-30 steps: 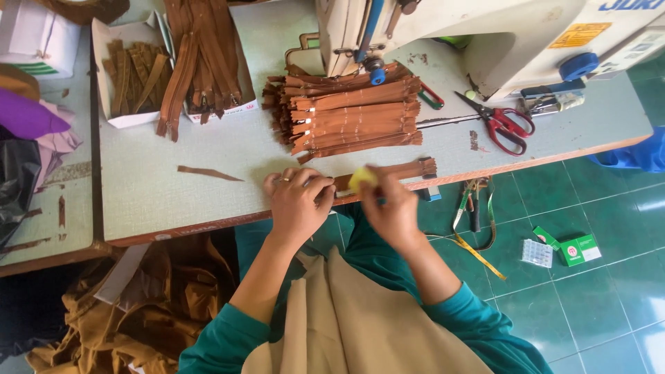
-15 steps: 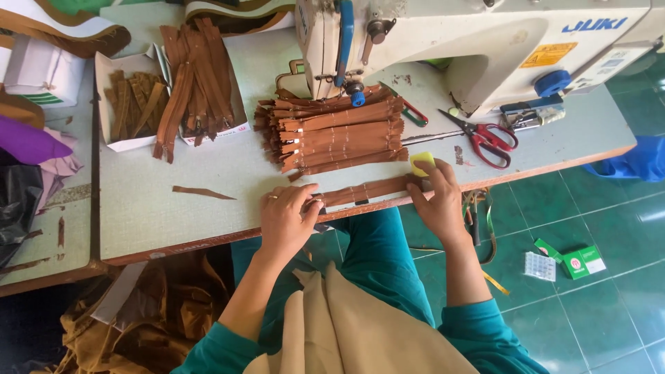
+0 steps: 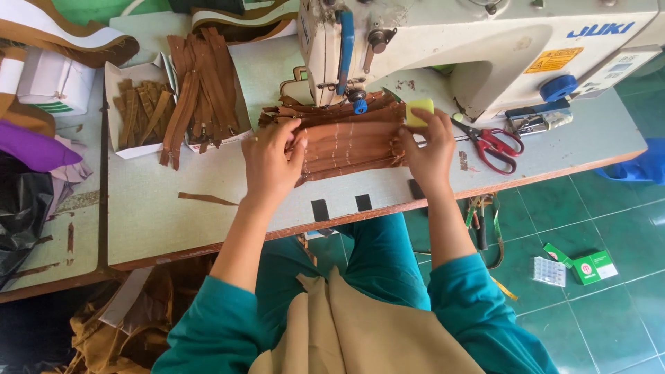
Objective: Marking brown zippers with yellow chalk for alignment or cutting purposes at a sewing workstation
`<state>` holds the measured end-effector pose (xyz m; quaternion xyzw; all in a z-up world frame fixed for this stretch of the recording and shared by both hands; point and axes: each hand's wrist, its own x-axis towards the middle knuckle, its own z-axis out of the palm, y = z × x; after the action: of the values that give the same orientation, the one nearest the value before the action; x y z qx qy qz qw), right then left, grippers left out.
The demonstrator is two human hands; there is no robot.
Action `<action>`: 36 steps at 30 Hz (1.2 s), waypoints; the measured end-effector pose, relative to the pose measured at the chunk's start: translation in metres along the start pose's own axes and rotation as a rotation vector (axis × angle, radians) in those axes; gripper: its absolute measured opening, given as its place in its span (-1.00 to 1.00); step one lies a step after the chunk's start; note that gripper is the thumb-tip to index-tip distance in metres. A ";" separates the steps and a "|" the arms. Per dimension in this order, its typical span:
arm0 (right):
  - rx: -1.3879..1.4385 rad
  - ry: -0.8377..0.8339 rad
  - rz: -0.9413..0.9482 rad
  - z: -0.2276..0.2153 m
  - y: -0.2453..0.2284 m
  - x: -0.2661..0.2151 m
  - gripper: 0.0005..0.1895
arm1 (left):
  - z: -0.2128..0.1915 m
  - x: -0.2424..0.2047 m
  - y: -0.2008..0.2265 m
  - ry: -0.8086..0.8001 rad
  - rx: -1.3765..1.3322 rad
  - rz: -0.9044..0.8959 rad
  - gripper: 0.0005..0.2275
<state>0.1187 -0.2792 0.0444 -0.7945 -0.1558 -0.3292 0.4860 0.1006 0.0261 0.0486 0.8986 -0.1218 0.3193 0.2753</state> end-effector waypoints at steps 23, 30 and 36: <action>-0.251 -0.219 0.095 0.004 0.002 -0.030 -0.12 | -0.017 -0.021 -0.002 -0.409 0.321 0.106 -0.39; -0.281 -0.203 0.104 0.024 0.022 -0.007 -0.14 | -0.003 -0.003 -0.015 -0.559 0.145 -0.121 -0.30; -0.208 -0.170 0.143 0.020 0.009 -0.015 -0.17 | -0.018 0.002 -0.010 -0.626 0.072 -0.161 -0.18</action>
<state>0.1200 -0.2651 0.0221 -0.8746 -0.1046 -0.2398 0.4082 0.0970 0.0443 0.0571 0.9690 -0.1179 0.0089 0.2169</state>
